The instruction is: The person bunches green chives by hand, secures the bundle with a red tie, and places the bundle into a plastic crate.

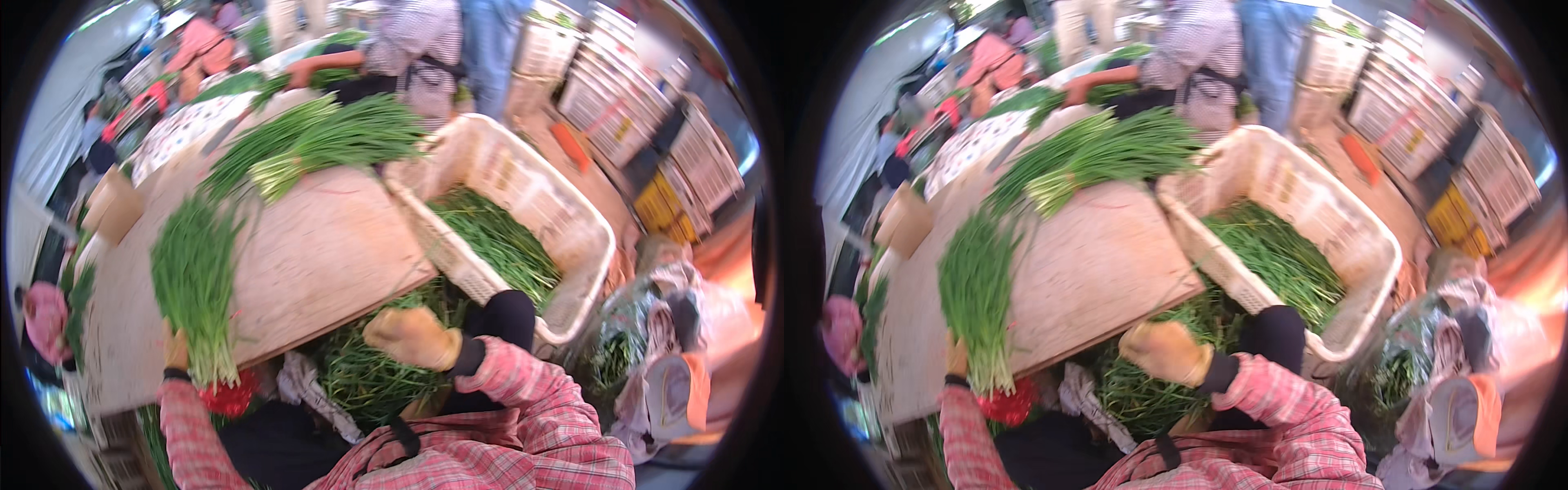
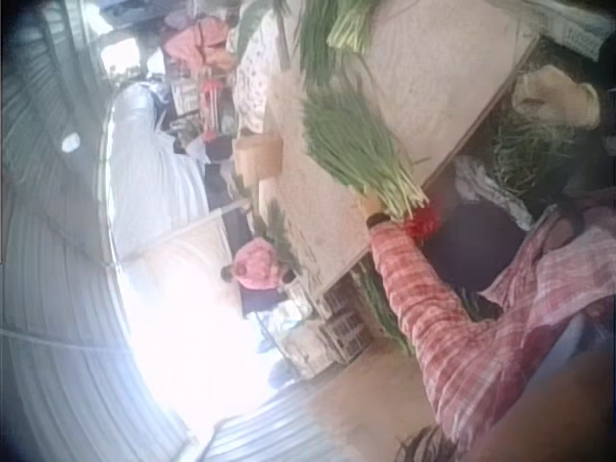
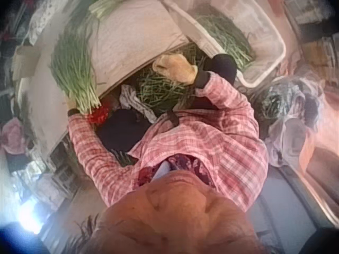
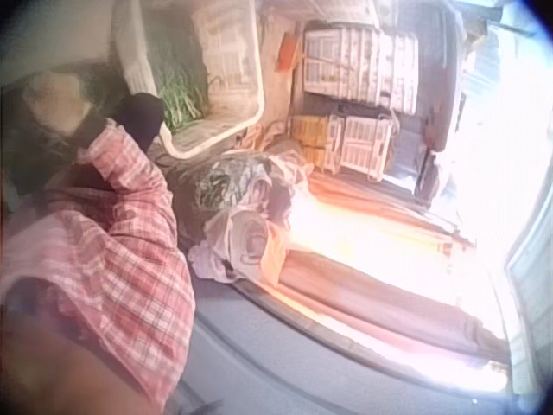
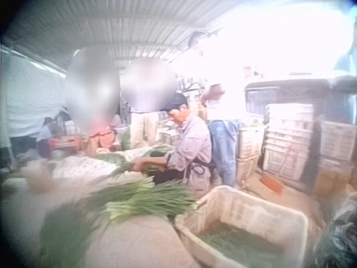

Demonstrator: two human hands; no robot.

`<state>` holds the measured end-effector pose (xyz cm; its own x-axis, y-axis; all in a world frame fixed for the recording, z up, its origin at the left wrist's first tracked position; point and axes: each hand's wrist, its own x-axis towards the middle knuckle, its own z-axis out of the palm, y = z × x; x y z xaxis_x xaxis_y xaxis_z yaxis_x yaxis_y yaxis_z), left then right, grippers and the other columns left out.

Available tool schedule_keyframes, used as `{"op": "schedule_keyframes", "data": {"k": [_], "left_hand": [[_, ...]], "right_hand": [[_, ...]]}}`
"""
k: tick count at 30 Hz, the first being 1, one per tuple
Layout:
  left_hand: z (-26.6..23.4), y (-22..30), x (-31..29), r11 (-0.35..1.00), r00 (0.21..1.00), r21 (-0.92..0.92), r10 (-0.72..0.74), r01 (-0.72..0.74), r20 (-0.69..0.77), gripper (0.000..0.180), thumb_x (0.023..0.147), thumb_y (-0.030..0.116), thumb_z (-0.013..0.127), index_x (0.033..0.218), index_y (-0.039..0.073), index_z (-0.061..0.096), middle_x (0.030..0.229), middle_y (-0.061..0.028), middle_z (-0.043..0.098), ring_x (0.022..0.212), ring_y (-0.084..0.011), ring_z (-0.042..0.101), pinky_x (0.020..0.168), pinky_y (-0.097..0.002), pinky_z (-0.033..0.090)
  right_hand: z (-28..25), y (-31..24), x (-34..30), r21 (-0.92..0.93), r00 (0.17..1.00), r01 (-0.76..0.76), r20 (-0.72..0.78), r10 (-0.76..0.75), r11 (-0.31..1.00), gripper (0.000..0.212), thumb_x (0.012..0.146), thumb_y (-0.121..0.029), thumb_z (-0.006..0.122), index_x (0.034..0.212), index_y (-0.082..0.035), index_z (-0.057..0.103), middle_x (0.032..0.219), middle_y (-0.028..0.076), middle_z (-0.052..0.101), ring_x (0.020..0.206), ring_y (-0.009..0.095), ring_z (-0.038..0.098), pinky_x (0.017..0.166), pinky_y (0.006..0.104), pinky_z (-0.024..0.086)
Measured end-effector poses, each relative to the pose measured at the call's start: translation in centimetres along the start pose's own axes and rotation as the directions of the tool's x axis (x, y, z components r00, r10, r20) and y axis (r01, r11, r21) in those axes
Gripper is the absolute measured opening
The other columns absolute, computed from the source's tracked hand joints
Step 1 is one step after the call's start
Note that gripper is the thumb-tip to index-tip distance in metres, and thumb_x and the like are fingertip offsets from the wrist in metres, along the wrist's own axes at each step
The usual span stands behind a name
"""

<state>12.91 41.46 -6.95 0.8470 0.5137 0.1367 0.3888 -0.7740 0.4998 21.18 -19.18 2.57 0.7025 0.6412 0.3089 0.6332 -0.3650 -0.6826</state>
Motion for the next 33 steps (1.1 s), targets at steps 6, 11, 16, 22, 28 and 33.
{"op": "schedule_keyframes", "data": {"k": [6, 11, 16, 22, 28, 33], "left_hand": [[-3.0, 11.6, -6.3, 0.962, 0.937, -0.242, 0.038, -0.129, -0.347, 0.044, 0.089, 0.011, 0.055, 0.129, -0.005, 0.046, 0.114, -0.0167, 0.059, 0.103, -0.0223, 0.056, 0.091, -0.0331, 0.043], [4.6, 25.6, -17.4, 0.950, 0.978, -0.236, 0.190, -0.205, -0.084, 0.020, 0.084, 0.002, 0.060, 0.103, -0.004, 0.066, 0.095, -0.0136, 0.068, 0.087, -0.0226, 0.063, 0.083, -0.0313, 0.048], [15.1, 27.3, -23.9, 0.965, 0.867, -0.239, 0.210, -0.109, 0.452, 0.020, 0.079, 0.003, 0.066, 0.098, -0.002, 0.068, 0.083, -0.0158, 0.068, 0.076, -0.0208, 0.066, 0.070, -0.0302, 0.051], [16.9, 28.4, -24.1, 0.989, 0.751, -0.100, 0.145, -0.106, 0.644, 0.029, 0.078, 0.005, 0.065, 0.106, 0.001, 0.066, 0.076, -0.0165, 0.066, 0.067, -0.0230, 0.065, 0.062, -0.0316, 0.050], [18.8, 25.9, -23.2, 0.997, 0.716, -0.071, 0.079, -0.042, 0.693, 0.031, 0.079, 0.009, 0.065, 0.109, 0.002, 0.065, 0.082, -0.0162, 0.068, 0.073, -0.0251, 0.067, 0.068, -0.0332, 0.052], [19.1, 24.6, -24.6, 0.996, 0.668, 0.060, -0.093, 0.072, 0.738, 0.031, 0.079, 0.011, 0.065, 0.109, 0.005, 0.065, 0.088, -0.0166, 0.068, 0.080, -0.0274, 0.068, 0.072, -0.0343, 0.053]], "right_hand": [[-17.5, 13.1, -12.6, 0.276, 0.603, -0.690, -0.291, 0.742, 0.669, 0.023, 0.085, -0.020, 0.066, 0.089, 0.002, 0.068, 0.069, 0.011, 0.064, 0.062, 0.015, 0.061, 0.058, 0.0306, 0.049], [-17.0, 29.2, -22.5, -0.733, 0.340, -0.624, 0.057, 0.939, 0.271, 0.032, 0.070, -0.029, 0.071, 0.091, -0.005, 0.071, 0.090, 0.017, 0.069, 0.089, 0.032, 0.067, 0.075, 0.0418, 0.054], [-16.3, 33.7, -21.9, -0.654, 0.184, -0.730, 0.090, 0.979, 0.197, 0.066, 0.064, -0.046, 0.080, 0.107, 0.002, 0.063, 0.108, 0.022, 0.063, 0.104, 0.031, 0.061, 0.089, 0.0391, 0.049], [-16.8, 42.6, -26.8, -0.405, 0.169, -0.874, 0.264, 0.950, 0.268, 0.083, 0.063, -0.054, 0.077, 0.122, 0.001, 0.057, 0.119, 0.020, 0.060, 0.109, 0.033, 0.058, 0.096, 0.0379, 0.043], [-16.5, 48.7, -29.2, -0.552, 0.228, -0.833, -0.382, 0.896, -0.024, 0.060, 0.062, -0.025, 0.079, 0.110, 0.002, 0.056, 0.107, 0.023, 0.061, 0.097, 0.037, 0.063, 0.084, 0.0439, 0.052], [-15.7, 52.4, -29.5, -0.534, 0.060, -0.841, -0.260, 0.964, -0.092, 0.112, 0.054, -0.034, 0.086, 0.137, 0.003, 0.020, 0.134, 0.026, 0.040, 0.117, 0.037, 0.050, 0.099, 0.0405, 0.043]]}}
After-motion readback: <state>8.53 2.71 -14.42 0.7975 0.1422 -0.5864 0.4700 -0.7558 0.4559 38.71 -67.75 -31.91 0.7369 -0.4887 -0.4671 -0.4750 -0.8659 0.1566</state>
